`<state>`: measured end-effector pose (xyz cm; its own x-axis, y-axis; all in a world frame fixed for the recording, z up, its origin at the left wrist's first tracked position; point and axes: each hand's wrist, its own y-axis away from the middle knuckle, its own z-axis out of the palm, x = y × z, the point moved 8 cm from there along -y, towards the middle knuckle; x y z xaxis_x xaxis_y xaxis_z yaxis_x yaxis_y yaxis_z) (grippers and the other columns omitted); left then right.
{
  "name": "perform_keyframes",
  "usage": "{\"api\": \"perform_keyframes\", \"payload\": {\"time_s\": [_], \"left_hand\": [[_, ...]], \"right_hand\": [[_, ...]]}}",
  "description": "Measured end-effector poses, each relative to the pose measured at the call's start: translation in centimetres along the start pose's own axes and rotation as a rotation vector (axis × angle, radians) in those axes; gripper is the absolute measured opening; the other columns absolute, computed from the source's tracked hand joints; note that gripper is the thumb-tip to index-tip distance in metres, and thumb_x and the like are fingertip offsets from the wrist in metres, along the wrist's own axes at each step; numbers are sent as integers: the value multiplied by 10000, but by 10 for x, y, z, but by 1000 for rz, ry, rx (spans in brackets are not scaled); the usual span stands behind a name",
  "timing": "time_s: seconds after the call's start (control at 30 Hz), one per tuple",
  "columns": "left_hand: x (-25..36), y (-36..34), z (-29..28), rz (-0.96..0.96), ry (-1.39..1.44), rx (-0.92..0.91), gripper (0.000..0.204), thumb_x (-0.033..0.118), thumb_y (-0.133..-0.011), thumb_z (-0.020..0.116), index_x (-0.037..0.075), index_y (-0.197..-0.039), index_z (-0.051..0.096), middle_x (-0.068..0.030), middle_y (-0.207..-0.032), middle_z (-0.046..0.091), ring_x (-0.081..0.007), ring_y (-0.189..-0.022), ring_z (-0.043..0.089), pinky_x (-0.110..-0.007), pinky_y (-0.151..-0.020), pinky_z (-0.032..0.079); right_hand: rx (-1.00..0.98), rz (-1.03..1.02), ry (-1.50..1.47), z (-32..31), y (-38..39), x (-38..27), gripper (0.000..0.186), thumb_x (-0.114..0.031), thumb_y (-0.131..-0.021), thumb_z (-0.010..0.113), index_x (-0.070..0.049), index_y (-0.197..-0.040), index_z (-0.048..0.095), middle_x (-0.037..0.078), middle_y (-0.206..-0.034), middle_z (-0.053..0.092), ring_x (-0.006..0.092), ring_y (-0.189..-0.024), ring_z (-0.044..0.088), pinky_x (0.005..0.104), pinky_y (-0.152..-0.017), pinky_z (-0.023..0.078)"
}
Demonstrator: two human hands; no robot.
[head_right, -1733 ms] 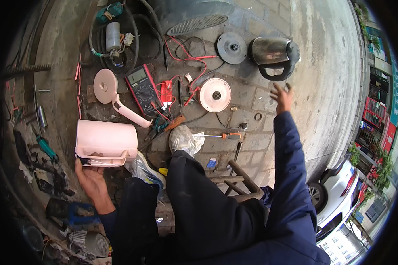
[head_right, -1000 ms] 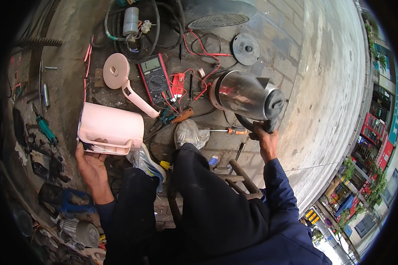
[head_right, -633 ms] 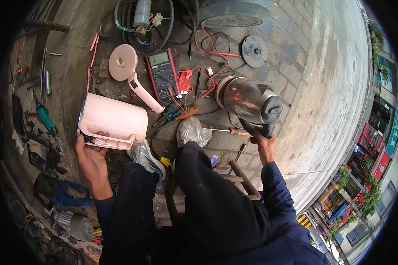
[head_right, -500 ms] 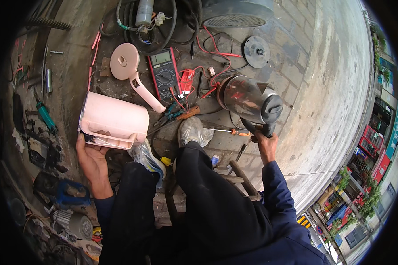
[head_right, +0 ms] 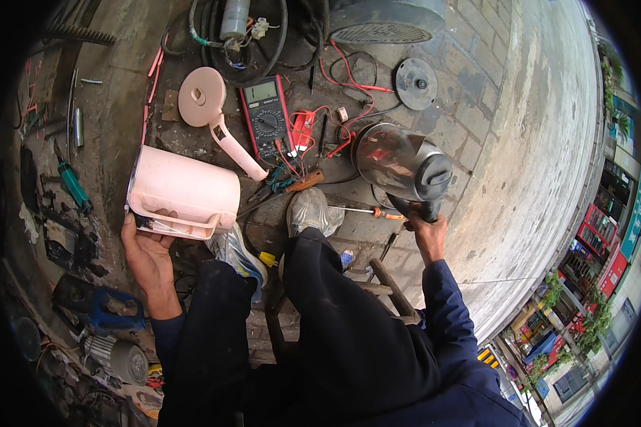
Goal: The person disassembles a pink electric kettle, removes the base and internal components, and uses a multimeter to test electrical continuity. They then reassemble the kettle, securing the base with a screwdriver.
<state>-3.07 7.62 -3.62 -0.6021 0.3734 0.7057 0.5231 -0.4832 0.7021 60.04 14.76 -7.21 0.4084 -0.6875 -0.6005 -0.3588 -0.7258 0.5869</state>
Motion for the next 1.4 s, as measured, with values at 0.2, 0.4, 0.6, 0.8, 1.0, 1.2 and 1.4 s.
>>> {"api": "perform_keyframes", "payload": {"time_s": [0.2,0.4,0.6,0.8,1.0,1.2,1.4], "left_hand": [[0,0,0,0,-4,2,682,467,-1055,572,-53,-1494,525,-242,-1369,652,-348,-1177,718,-475,-966,639],[0,0,0,2,-6,21,685,462,-1055,573,-52,-1503,519,-241,-1392,639,-354,-1194,709,-480,-973,634],[0,0,-2,-6,-2,22,679,458,-1054,575,-48,-1503,519,-238,-1389,643,-352,-1197,707,-479,-974,630],[1,2,0,-6,8,8,667,449,-1058,565,-48,-1500,521,-234,-1369,655,-347,-1183,714,-477,-969,631],[3,3,5,3,-1,3,649,440,-1070,540,-56,-1488,528,-226,-1352,665,-338,-1168,720,-461,-948,639],[2,4,5,7,-2,22,639,439,-1070,543,-54,-1476,539,-214,-1315,685,-316,-1123,736,-443,-924,638],[2,5,4,1,-1,28,628,437,-1064,560,-49,-1462,554,-206,-1286,702,-304,-1105,740,-429,-910,634]], "right_hand": [[40,-21,60,-2,-4,0,235,-124,-929,765,66,-1067,779,103,-855,771,172,-680,732,306,-651,589],[89,-1,128,-4,6,3,215,-140,-924,785,56,-1012,785,104,-828,771,161,-686,734,301,-633,574],[189,-3,64,-15,6,19,243,-146,-937,779,80,-1024,755,119,-821,756,187,-668,730,321,-615,574],[251,-70,108,-23,2,16,263,-158,-943,783,76,-1038,713,121,-853,757,209,-675,737,333,-612,584],[168,-27,66,-20,2,14,275,-159,-938,788,65,-1082,718,131,-915,766,223,-727,753,344,-650,607],[57,-22,11,-13,11,16,292,-152,-938,788,60,-1128,723,133,-938,762,226,-754,754,347,-689,620],[15,46,-20,4,17,17,311,-122,-942,784,67,-1179,716,135,-953,753,215,-728,738,344,-688,621]]}}
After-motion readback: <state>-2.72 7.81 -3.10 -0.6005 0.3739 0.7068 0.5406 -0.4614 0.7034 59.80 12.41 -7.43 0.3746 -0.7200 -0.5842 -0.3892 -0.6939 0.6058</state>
